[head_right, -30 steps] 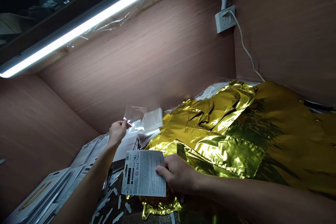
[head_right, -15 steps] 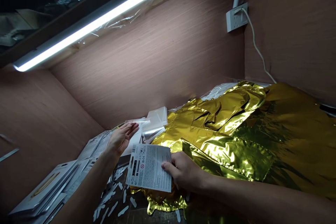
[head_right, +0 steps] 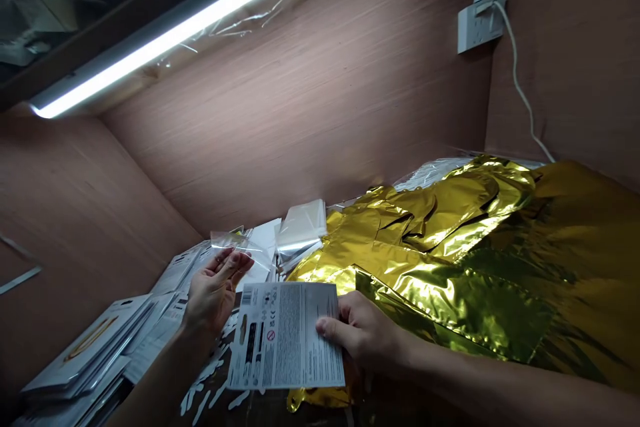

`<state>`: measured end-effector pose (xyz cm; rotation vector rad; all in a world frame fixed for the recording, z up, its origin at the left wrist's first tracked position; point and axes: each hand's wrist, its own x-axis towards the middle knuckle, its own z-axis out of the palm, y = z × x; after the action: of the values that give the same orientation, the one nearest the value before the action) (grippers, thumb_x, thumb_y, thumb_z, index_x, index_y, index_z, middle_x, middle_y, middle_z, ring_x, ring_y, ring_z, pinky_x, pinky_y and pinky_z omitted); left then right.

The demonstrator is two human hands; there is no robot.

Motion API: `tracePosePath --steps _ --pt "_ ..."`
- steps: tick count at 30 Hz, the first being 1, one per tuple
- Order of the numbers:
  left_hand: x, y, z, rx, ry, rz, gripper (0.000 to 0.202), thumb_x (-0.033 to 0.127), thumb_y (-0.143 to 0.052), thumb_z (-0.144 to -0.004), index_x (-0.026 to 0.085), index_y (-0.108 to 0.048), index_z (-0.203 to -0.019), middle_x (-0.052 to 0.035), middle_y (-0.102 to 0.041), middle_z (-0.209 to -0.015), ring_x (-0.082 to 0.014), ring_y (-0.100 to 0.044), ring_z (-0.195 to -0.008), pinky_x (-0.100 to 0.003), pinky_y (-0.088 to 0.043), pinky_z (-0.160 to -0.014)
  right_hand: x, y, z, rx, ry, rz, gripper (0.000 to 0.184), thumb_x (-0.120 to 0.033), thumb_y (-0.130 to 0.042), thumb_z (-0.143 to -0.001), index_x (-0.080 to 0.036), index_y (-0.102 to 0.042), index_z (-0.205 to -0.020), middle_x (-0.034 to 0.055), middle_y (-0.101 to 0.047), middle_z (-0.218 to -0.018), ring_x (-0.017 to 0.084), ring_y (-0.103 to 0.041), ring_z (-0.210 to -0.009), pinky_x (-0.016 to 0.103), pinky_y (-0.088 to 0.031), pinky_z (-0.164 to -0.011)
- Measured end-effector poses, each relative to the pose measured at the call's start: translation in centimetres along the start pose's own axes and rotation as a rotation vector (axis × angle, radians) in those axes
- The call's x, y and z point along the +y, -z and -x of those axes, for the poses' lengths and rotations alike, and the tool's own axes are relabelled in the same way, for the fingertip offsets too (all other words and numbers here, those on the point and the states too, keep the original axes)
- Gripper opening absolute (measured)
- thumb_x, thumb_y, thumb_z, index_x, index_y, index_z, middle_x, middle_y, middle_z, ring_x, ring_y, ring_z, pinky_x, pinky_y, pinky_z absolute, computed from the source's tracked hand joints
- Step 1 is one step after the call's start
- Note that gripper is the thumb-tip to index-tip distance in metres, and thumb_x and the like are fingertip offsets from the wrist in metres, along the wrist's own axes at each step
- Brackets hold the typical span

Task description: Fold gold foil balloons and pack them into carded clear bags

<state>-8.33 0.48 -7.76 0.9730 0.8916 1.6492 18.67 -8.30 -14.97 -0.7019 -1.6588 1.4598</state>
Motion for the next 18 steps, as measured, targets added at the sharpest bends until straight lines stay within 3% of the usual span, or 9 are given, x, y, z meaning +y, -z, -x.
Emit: tracePosePath --steps 3,8,12,18 --pt "0.2 0.2 0.1 -0.022 -0.025 -0.001 0.035 0.012 -0.091 -0.072 0.013 -0.068 -0.099 -0.0055 -0.078 -0.084 -0.0171 -0.077 -0.081 -0.032 -0.065 -0.087 0.4 0.2 -0.1 -0.024 0.048 0.019 0.053 -0.061 -0.06 -0.093 -0.016 -0.052 -0.066 -0.001 -0.048 -0.063 0.009 -0.044 -0.055 0.022 -0.031 -0.048" --pt "0.0 0.4 0.9 -0.106 0.049 -0.051 0.046 0.018 -0.094 -0.069 0.014 -0.067 -0.105 -0.0076 -0.079 -0.088 -0.0226 -0.079 -0.085 -0.035 -0.065 -0.086 0.8 0.1 -0.3 0.111 -0.108 -0.019 0.057 -0.068 -0.057 -0.092 -0.015 -0.059 -0.074 -0.0008 -0.053 -0.053 0.01 -0.044 -0.038 0.021 -0.029 -0.035" --pt "-0.2 0.5 1.2 -0.133 0.063 -0.099 0.052 0.024 -0.094 -0.07 0.016 -0.065 -0.112 -0.0085 -0.08 -0.095 -0.026 -0.079 -0.096 -0.034 -0.065 -0.086 0.4 0.1 -0.2 0.075 -0.111 -0.082 0.057 -0.069 -0.061 -0.089 -0.015 -0.06 -0.073 -0.0021 -0.053 -0.05 0.009 -0.044 -0.037 0.02 -0.03 -0.033" --pt "0.1 0.3 1.3 -0.164 0.06 -0.11 0.054 0.026 -0.095 -0.068 0.015 -0.066 -0.112 -0.006 -0.08 -0.088 -0.0251 -0.079 -0.09 -0.036 -0.064 -0.087 0.5 -0.1 -0.3 0.109 -0.145 -0.046 0.058 -0.07 -0.06 -0.089 -0.015 -0.06 -0.074 -0.0022 -0.053 -0.05 0.008 -0.044 -0.037 0.019 -0.03 -0.034"
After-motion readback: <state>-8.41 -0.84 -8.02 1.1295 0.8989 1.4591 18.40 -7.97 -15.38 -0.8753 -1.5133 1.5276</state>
